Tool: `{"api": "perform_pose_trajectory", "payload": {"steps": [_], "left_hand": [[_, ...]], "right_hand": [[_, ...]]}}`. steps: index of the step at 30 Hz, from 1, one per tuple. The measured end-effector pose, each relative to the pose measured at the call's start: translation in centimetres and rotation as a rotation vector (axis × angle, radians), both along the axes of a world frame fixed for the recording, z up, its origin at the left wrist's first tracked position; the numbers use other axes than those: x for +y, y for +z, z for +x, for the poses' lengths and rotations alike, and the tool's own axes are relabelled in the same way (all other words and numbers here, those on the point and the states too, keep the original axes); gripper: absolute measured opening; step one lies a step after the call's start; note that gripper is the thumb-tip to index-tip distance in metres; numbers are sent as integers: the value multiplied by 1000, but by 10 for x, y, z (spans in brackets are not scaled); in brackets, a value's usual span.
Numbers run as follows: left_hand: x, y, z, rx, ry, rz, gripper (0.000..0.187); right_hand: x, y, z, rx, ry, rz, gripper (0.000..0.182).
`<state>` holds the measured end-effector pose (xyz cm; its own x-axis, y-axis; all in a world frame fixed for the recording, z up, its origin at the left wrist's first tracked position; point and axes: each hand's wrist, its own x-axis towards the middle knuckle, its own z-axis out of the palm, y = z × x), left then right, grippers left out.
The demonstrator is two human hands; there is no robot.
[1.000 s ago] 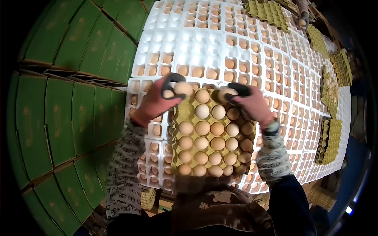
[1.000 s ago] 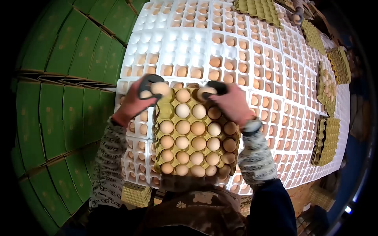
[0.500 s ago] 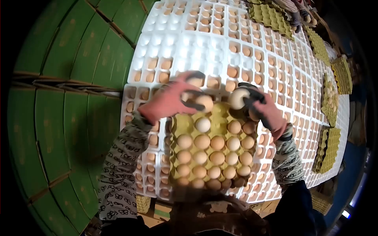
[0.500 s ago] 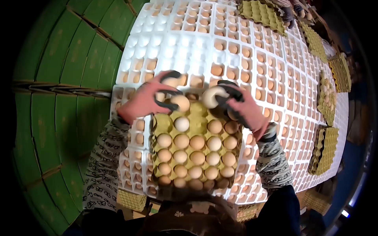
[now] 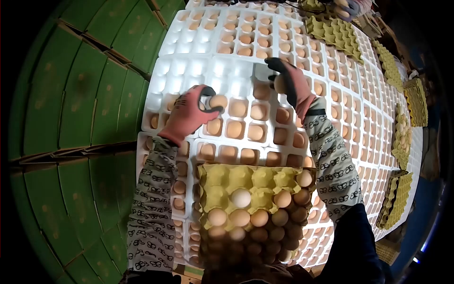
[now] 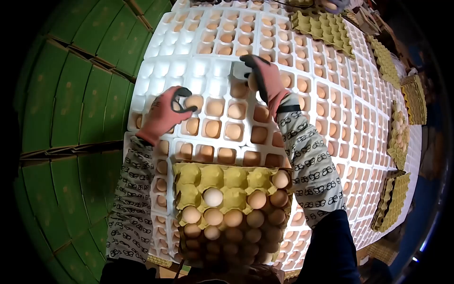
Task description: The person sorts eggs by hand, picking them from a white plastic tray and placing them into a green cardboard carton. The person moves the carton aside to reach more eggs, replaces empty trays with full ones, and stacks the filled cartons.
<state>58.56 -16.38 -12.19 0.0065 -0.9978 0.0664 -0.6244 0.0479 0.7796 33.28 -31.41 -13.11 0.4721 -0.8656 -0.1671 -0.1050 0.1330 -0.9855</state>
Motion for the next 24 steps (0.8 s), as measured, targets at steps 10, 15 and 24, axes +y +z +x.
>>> {"api": "perform_pose_trajectory", "payload": {"steps": [10,15,24], "left_hand": [[-42,-33,-18,31,103,-342,34],[55,38,-25,348,-218,-71,38],[156,85,-93,-145,-379,-143,45]], "right_hand": [[48,29,-5,180,154,-441,48],[114,101,-138,659,670,-507,78],[206,84,-209,-292,-38,130,45]]}}
